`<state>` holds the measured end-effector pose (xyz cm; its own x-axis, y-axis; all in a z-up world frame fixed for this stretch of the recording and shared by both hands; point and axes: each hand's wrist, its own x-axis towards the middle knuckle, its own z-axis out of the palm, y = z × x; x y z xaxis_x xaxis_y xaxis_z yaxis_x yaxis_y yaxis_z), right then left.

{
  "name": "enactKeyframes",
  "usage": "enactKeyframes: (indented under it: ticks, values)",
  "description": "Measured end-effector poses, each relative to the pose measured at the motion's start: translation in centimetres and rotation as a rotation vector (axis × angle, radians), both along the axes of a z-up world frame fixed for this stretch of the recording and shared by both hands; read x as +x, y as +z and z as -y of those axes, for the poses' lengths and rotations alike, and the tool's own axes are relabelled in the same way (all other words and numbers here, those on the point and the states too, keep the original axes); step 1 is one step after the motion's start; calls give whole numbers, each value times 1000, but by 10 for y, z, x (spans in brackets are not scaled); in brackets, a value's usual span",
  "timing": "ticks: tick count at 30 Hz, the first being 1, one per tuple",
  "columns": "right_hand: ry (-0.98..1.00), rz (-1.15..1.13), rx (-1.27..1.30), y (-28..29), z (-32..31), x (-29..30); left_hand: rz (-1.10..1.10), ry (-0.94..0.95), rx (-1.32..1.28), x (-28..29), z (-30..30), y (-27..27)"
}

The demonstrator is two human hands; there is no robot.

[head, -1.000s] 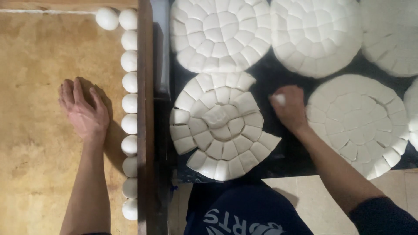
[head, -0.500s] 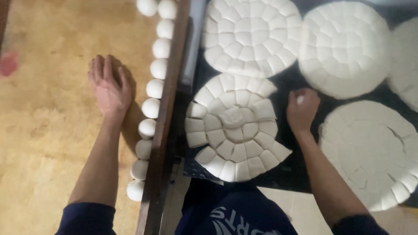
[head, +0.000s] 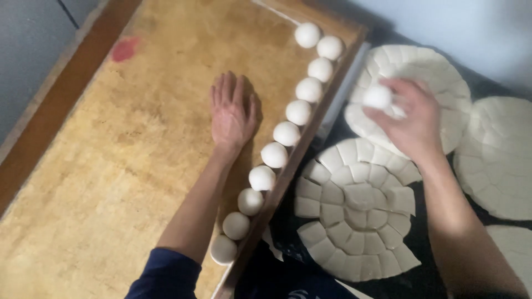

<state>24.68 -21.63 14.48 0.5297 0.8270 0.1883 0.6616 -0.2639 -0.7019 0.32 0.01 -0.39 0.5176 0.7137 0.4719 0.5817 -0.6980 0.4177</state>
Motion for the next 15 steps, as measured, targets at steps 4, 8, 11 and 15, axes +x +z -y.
enactKeyframes:
  ticks: [4, 8, 11, 15]
  values:
    - [258, 521, 192, -32, -146, 23, 59, 9, 46, 0, 0, 2]
    - [313, 884, 202, -51, -235, 26, 65, 42, 17, 0, 1, 7]
    - [302, 975, 86, -58, -249, 24, 62, 46, 0, -1, 2, 11]
    - [209, 751, 175, -36, -207, 21, 48, 13, -45, -2, 2, 14]
